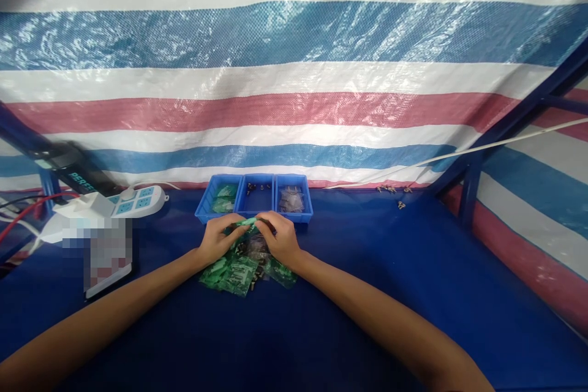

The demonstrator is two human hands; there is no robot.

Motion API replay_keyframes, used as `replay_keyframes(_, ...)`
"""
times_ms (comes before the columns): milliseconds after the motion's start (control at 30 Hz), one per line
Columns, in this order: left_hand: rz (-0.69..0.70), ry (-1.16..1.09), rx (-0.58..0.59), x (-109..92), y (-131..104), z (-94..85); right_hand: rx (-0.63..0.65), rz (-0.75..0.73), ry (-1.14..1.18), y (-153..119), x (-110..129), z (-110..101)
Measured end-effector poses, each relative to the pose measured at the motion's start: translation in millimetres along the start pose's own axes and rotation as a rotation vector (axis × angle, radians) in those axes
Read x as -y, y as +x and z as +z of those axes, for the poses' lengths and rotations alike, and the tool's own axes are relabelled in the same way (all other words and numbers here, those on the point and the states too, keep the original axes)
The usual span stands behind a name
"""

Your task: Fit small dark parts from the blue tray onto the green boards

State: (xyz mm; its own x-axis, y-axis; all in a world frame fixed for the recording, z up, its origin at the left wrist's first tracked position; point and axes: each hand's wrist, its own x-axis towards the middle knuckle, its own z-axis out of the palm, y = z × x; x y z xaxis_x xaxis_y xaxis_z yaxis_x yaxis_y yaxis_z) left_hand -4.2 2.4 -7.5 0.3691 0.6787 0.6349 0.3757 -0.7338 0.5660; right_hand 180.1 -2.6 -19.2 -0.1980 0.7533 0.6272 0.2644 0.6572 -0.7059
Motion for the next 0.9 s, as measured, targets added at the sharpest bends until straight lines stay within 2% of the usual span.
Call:
replay_keyframes(167,0.041,-0.052,0.003,-2.3,1.8,-0.6,0.012,-0.008,-0.001,0.4,0.9,-1.1)
replay_keyframes(367,-0.011,0.034,-0.009,-0.3,-0.1,-0.3,-0.006,-0.017,-0.001,-0.9,1.9,-1.3)
replay_keyframes(633,-0.012,0.082,-0.018,-2.6,-0.4,-0.9,0.012,-0.045,0.033,-0.8,-1.7,-0.8)
replay_keyframes(900,0.044,0.054,-0.017,-2.4,-1.7,-2.0,0.049,-0.078,0.008,0.9,-2.0,-0.5)
